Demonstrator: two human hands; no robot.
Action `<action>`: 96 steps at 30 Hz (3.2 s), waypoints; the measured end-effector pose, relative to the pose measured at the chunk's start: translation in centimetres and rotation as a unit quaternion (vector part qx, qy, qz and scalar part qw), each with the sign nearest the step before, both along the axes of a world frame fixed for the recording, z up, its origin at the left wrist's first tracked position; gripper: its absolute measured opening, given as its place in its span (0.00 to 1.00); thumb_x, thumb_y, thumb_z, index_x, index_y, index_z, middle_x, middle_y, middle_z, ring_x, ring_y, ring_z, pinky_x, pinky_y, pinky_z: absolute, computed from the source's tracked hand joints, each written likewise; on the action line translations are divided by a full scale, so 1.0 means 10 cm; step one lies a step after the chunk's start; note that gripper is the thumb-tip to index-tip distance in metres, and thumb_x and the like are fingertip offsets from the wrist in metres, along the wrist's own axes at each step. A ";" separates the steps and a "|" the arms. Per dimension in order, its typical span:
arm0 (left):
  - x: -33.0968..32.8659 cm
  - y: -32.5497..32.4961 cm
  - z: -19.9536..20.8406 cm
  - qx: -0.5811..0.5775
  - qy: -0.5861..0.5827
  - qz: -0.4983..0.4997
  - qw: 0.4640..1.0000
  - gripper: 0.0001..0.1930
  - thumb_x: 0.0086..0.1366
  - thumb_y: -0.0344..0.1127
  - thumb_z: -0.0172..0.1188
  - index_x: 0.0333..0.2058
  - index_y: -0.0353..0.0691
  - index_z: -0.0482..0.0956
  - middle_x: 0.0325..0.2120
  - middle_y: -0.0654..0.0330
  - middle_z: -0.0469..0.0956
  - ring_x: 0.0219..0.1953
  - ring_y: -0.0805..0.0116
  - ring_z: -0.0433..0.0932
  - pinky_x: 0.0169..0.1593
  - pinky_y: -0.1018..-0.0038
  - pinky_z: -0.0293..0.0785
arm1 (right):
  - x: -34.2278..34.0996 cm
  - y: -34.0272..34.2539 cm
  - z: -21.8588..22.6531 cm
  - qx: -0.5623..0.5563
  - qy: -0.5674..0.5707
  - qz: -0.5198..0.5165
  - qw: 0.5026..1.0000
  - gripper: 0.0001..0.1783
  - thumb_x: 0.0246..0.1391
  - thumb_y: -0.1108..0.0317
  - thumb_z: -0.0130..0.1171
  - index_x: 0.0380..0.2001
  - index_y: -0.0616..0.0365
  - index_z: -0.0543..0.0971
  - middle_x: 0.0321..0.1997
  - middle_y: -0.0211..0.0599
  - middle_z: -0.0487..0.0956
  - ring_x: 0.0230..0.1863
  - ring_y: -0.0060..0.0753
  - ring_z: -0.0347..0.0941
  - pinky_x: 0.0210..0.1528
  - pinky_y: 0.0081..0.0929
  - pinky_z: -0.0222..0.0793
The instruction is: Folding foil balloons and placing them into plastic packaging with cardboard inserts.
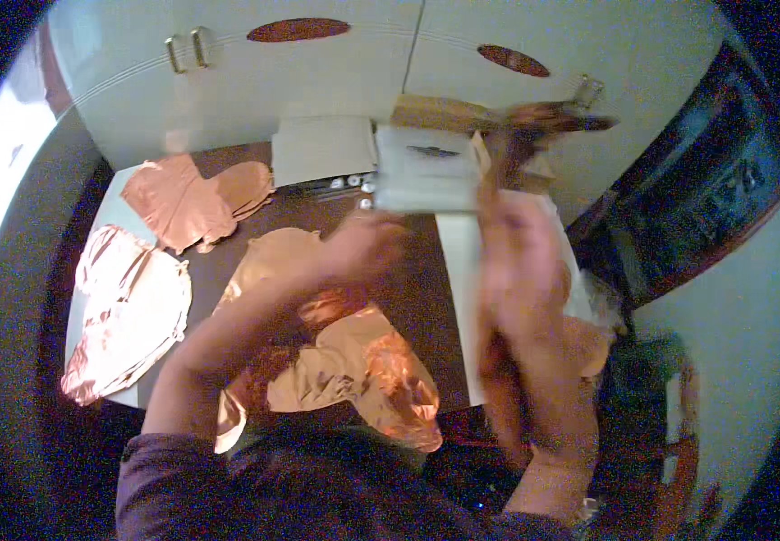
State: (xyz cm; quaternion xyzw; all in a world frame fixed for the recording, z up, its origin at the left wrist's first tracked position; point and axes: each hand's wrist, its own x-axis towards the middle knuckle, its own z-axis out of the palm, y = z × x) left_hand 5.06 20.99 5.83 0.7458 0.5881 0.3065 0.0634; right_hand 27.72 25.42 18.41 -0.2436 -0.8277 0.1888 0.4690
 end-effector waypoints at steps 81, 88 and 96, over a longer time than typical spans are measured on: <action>-2.26 -1.73 0.05 -0.038 -0.413 0.267 0.870 0.12 0.68 0.33 0.56 0.39 0.27 0.81 0.31 0.62 0.81 0.33 0.76 0.76 0.39 0.75 0.75 | -3.17 -0.54 -1.66 0.295 -0.175 0.289 0.894 0.12 0.46 0.68 0.57 0.37 0.54 0.77 0.37 0.36 0.72 0.41 0.39 0.72 0.45 0.39 0.65; -2.43 -1.55 -0.19 0.048 -0.309 0.293 0.904 0.18 0.64 0.28 0.57 0.53 0.36 0.74 0.34 0.49 0.82 0.37 0.66 0.82 0.42 0.71 0.77 | -3.34 -0.44 -1.82 0.313 -0.191 0.288 0.885 0.06 0.47 0.69 0.53 0.25 0.54 0.80 0.30 0.38 0.75 0.35 0.42 0.74 0.40 0.39 0.68; -2.43 -1.66 -0.02 -0.082 -0.101 0.336 0.933 0.22 0.56 0.36 0.65 0.49 0.33 0.77 0.34 0.50 0.82 0.36 0.63 0.81 0.43 0.67 0.76 | -3.50 -0.34 -1.47 0.041 -0.235 0.291 0.926 0.07 0.46 0.64 0.63 0.24 0.56 0.81 0.29 0.44 0.81 0.33 0.49 0.79 0.38 0.44 0.73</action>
